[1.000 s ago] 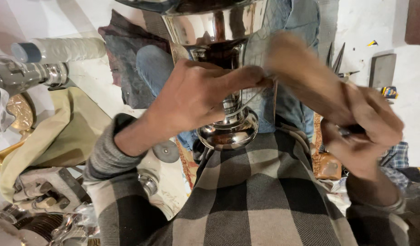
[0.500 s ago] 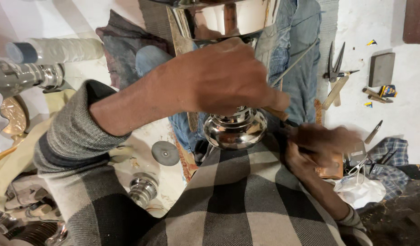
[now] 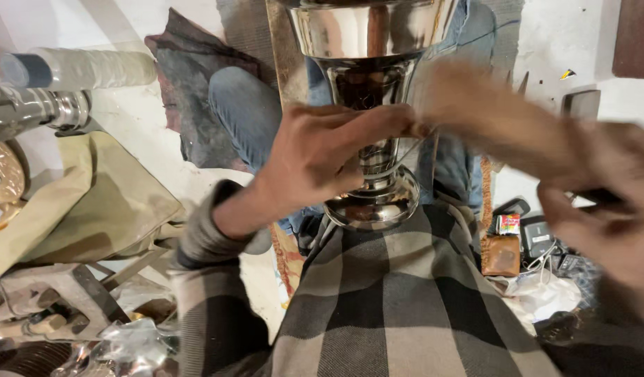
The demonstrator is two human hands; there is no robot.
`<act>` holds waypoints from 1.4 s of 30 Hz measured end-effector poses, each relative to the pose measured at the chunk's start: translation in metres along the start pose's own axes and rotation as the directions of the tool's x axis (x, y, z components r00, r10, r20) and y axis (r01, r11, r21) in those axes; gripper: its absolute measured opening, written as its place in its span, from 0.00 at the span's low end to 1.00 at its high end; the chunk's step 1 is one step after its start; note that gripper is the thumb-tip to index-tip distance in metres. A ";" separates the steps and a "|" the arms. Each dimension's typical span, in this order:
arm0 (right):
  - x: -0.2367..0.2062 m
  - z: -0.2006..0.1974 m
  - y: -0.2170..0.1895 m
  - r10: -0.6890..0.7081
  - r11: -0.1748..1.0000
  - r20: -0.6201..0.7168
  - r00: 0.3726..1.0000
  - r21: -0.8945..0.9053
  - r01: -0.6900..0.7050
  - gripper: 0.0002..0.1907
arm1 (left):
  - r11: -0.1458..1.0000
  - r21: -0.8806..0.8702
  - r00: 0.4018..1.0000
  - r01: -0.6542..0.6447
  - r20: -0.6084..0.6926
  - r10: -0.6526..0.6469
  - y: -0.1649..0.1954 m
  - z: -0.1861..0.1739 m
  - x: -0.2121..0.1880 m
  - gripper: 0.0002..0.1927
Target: The person hammers a thin metal wire around the base of a polished metal vessel using a wooden mallet. They repeatedly tap the wire to secure it in place while holding the vessel steady with the other hand.
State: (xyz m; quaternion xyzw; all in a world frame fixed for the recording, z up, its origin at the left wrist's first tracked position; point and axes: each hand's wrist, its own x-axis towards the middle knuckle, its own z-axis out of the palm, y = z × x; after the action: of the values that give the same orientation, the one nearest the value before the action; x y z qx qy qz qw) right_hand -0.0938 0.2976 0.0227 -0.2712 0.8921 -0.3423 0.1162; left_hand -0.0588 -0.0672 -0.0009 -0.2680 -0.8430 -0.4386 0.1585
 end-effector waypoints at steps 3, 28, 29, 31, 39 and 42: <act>0.040 -0.028 -0.021 -0.019 0.999 0.212 0.977 -0.044 0.029 0.32 | 0.976 -0.108 0.970 0.191 -0.132 -0.205 0.011 0.007 -0.011 0.25; 0.091 -0.018 -0.033 -0.239 0.923 0.095 0.966 0.331 0.196 0.37 | 0.924 0.002 0.907 0.383 -0.193 -0.375 0.036 0.020 -0.002 0.32; 0.086 -0.015 -0.026 -0.260 0.921 0.036 0.965 0.310 0.237 0.37 | 0.928 0.022 0.917 0.371 -0.164 -0.363 0.036 0.018 0.000 0.31; 0.076 -0.012 -0.014 -0.272 0.921 -0.041 0.961 0.277 0.273 0.36 | 0.933 0.071 0.933 0.352 -0.102 -0.344 0.038 0.013 0.003 0.32; 0.042 0.022 0.027 -0.372 0.928 -0.177 0.911 -0.053 0.369 0.33 | 0.965 0.191 0.953 0.182 0.208 -0.221 0.021 0.004 0.012 0.32; 0.011 0.043 0.026 -0.094 0.869 -0.324 0.941 0.435 0.236 0.26 | 0.988 0.143 0.970 0.061 0.226 -0.093 0.012 0.002 0.018 0.27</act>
State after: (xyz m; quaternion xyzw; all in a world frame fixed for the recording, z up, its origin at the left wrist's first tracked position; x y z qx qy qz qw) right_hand -0.0964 0.2842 -0.0271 -0.2576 0.7635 -0.5920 0.0151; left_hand -0.0662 -0.0548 0.0147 -0.2732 -0.8932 -0.3522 0.0594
